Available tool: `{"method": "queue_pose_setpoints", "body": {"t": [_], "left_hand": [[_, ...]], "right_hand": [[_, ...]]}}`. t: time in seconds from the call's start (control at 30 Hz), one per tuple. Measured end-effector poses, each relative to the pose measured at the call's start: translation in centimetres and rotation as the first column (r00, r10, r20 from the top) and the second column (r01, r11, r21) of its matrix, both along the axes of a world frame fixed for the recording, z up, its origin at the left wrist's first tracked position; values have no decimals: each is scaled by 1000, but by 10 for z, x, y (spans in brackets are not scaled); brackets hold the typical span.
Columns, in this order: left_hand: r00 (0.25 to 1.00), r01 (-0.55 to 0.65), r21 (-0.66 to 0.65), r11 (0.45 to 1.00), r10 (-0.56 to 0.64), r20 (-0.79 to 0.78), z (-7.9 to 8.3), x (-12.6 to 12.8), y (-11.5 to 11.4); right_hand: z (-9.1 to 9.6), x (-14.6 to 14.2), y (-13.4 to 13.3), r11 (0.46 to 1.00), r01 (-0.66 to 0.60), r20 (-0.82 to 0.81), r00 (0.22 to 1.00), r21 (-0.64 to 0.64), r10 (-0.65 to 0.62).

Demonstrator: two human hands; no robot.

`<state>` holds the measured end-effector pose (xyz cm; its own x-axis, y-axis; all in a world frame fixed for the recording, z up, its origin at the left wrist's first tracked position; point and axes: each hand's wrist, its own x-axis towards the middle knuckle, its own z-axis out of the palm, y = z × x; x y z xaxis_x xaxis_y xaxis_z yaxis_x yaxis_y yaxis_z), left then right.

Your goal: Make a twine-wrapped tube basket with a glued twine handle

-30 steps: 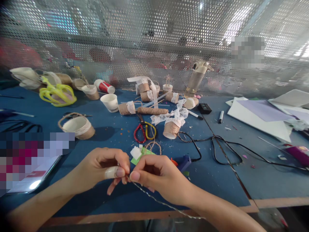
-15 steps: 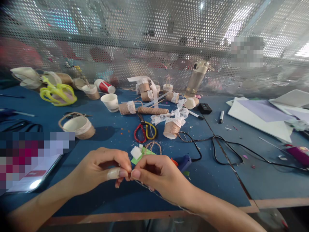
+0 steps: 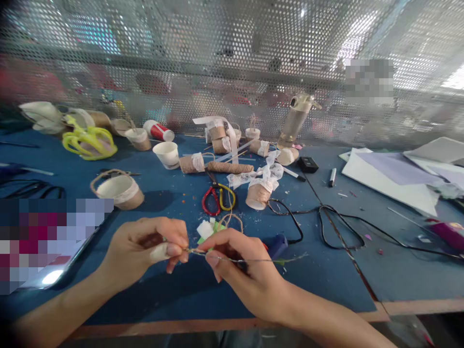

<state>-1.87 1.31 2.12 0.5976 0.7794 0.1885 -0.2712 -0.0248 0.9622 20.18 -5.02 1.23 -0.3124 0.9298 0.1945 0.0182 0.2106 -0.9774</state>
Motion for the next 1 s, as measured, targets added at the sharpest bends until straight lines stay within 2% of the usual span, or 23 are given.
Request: {"method": "queue_pose_setpoints", "body": {"t": [0.17,0.23,0.27,0.33,0.43,0.5,0.63,0.7,0.87,1.0], "left_hand": [[997,-74,70,995,72,22,-6,5,-5],[991,-132,199,971,135,1,-8,5,-6],[986,-158,295,942,168,-9,-8,5,-6],[970,-205,514,833,243,-6,-7,4,-6],[940,-222,777,590,340,11,-3,3,-6],[922,-202,877,437,387,19,-1,2,-6],[885,-132,972,195,465,27,2,0,-5],[871,-81,990,120,491,12,3,0,-6],[865,30,999,16,500,-34,-1,-5,-8],[878,74,994,-77,478,-28,-6,-7,-8]], "right_hand": [[-2,-4,0,996,14,37,999,88,-17],[-1,-6,1,992,31,76,996,126,-41],[-1,-7,1,988,41,82,995,151,-54],[-1,-8,1,983,60,63,995,172,-72],[-2,-9,0,997,43,3,999,57,-43],[-3,-9,-1,998,29,-35,999,-64,-31],[0,-7,0,976,32,-99,994,-213,-55],[0,-6,1,968,25,-129,990,-250,-59],[-2,-7,3,962,5,-175,983,-272,-55],[-4,-9,4,971,45,-116,990,-235,-74]]}}
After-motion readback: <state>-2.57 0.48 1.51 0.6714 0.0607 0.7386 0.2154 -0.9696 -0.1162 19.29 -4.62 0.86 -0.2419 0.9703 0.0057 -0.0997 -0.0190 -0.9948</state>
